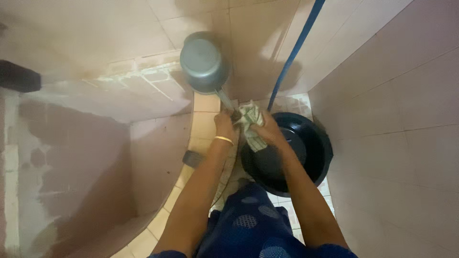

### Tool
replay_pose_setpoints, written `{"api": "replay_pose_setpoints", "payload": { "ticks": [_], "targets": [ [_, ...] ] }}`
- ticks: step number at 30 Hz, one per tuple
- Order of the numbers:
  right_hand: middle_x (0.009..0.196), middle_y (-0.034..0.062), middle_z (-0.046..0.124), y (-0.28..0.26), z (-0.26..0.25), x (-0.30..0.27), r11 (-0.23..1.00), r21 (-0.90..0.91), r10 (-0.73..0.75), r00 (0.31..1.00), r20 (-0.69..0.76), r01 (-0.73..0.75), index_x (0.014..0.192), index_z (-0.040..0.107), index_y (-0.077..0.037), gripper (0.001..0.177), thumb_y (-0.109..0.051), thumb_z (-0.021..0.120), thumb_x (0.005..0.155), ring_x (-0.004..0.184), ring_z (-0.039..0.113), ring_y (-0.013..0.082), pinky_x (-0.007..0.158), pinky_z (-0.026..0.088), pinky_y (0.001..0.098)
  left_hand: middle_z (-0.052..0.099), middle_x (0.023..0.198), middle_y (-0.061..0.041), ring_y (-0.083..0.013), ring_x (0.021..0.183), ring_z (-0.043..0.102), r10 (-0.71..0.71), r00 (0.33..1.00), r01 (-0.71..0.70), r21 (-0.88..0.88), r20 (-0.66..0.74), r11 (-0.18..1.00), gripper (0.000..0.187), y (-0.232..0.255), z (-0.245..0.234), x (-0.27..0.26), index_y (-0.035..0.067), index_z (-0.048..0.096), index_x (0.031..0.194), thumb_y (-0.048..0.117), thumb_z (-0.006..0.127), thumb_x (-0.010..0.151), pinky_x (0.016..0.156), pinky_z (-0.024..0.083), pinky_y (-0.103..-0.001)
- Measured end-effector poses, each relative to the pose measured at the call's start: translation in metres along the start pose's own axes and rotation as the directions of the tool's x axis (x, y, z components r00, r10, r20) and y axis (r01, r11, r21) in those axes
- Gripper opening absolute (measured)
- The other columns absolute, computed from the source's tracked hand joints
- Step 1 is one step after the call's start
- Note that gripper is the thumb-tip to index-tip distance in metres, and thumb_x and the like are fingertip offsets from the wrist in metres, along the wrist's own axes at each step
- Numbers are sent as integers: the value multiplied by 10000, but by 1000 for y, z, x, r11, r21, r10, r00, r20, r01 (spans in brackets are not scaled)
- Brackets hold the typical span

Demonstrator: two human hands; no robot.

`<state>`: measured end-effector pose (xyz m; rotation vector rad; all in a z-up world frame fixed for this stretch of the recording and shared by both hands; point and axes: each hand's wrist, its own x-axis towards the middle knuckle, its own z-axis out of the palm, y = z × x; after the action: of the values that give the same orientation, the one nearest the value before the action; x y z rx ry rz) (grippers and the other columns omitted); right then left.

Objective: The person scrubs a tiled bathroom floor with a mop, then wipes a curved tiled ledge and wall tiles using a cloth and a small scrubbing pad. They also wipe the exterior of a metal pot with the cloth. The person repeatedly scrubs the same sections of the ledge and wall tiles.

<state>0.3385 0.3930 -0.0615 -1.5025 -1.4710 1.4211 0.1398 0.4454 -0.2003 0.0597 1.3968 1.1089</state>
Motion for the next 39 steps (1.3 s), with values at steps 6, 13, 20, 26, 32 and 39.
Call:
{"api": "replay_pose_setpoints", "payload": {
  "ticks": [6,13,20,26,32,39],
  "targets": [
    [1212,114,631,-32,-10,-24,994,108,-18,995,-101,29,1362,492,-65,654,-146,744,763,1060,639,235,905,533,382,545,742,-87,-201,572,549,150,976,-64,-447,158,892,75,-6,-4,-84,6,573,1019,35,509,992,499,495,-376],
    [1088,124,673,-72,5,-59,996,86,-4,988,-157,18,1216,595,-61,438,-175,724,813,968,662,231,835,547,386,577,773,-65,-152,575,539,327,940,-317,-104,96,943,191,29,1,-185,45,634,1021,-26,467,961,477,482,-329],
    [981,97,683,-88,55,-74,957,221,-160,979,-129,186,1154,633,2,296,-172,693,923,857,663,209,732,565,367,708,981,-84,-154,839,693,464,857,-446,-128,225,886,183,-5,-28,-195,-27,665,1118,107,575,1032,655,571,-281],
    [887,65,690,-105,110,-99,881,452,-67,983,-173,140,1043,625,-35,183,-110,650,879,731,670,183,618,544,343,705,970,-101,-169,821,667,511,732,-593,53,451,803,166,13,-79,-264,-72,641,1110,21,620,975,643,567,-294],
    [899,17,702,-112,136,-101,836,535,-81,992,-96,120,1008,688,-30,132,-131,655,929,735,655,116,624,533,289,695,856,-74,-164,672,673,492,788,-587,212,371,781,150,14,-126,-258,-50,643,1040,-16,591,904,514,607,-333],
    [916,36,669,-113,167,-114,648,760,-126,990,63,34,1043,701,-25,143,-160,672,1006,754,636,129,639,511,303,572,662,-25,-101,489,498,405,862,-471,186,306,862,101,28,-150,-345,39,651,936,103,586,979,435,436,-277]
  ]
}}
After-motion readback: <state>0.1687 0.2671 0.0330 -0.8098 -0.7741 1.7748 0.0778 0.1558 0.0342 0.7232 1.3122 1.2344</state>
